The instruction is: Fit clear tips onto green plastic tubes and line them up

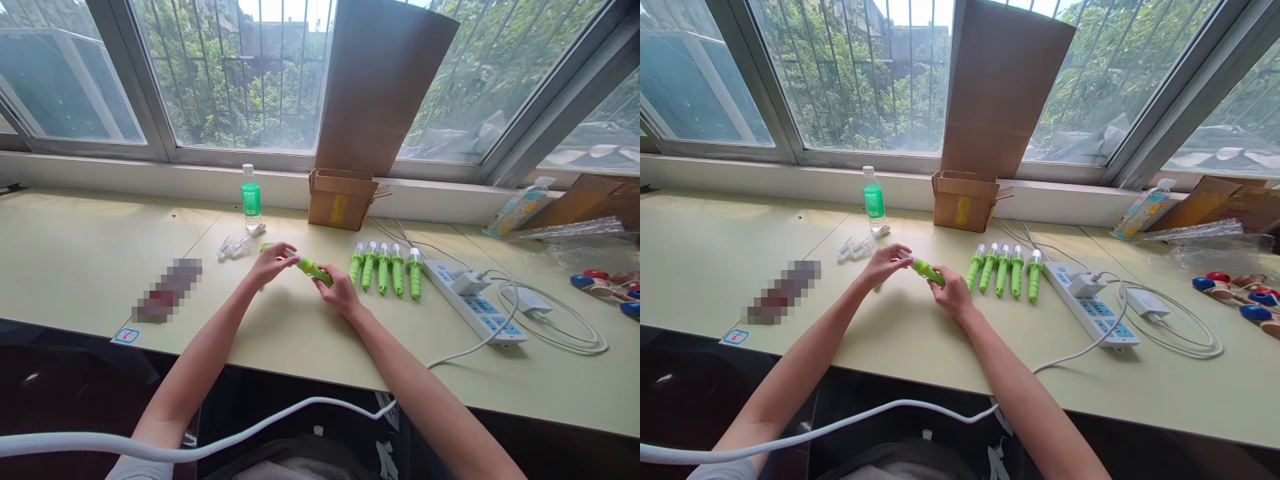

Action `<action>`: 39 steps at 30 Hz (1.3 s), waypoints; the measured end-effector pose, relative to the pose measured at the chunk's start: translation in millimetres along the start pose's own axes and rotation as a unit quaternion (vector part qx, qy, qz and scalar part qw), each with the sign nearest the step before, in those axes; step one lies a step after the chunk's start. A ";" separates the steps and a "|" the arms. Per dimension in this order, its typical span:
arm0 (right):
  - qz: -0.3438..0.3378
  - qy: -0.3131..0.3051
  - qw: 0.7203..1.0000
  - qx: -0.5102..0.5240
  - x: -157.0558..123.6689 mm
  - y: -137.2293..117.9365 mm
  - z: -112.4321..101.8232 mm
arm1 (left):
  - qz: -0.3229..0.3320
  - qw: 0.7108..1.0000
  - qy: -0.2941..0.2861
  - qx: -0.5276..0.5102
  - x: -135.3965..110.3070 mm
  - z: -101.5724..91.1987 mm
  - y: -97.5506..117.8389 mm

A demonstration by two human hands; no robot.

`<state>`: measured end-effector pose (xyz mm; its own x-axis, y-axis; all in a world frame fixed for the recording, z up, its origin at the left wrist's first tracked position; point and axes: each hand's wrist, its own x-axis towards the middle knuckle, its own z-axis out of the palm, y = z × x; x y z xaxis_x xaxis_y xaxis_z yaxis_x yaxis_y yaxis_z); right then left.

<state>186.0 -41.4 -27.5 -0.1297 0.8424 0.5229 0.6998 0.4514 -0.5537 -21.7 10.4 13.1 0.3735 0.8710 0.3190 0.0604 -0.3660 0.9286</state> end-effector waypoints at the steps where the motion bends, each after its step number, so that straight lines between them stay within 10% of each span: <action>1: -0.005 0.002 1.000 0.004 -0.1 0.1 0.2 | -0.001 1.000 0.003 -0.007 -0.1 0.2 -0.1; 16: 0.054 -0.036 0.993 0.102 0.9 -10.9 -4.1 | 0.028 0.999 -0.024 -0.037 -2.6 5.4 9.2; 21: 0.071 -0.028 0.992 0.105 2.7 -12.4 -3.7 | 0.058 0.992 0.069 0.089 -1.7 5.0 8.6; 30: 0.068 -0.020 0.991 0.113 2.1 -12.1 -2.6 | 0.065 0.892 0.243 0.375 5.8 -34.6 -11.9; 39: 0.067 -0.017 0.992 0.109 2.7 -12.5 -2.8 | -0.113 0.800 0.186 0.559 7.1 -53.2 -39.1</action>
<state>178.9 -45.6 -17.4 -0.0724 0.9071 0.4145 0.5438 0.3843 -0.7460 -70.7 48.3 -10.9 -0.0517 0.9177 0.3939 0.9552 -0.0696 0.2876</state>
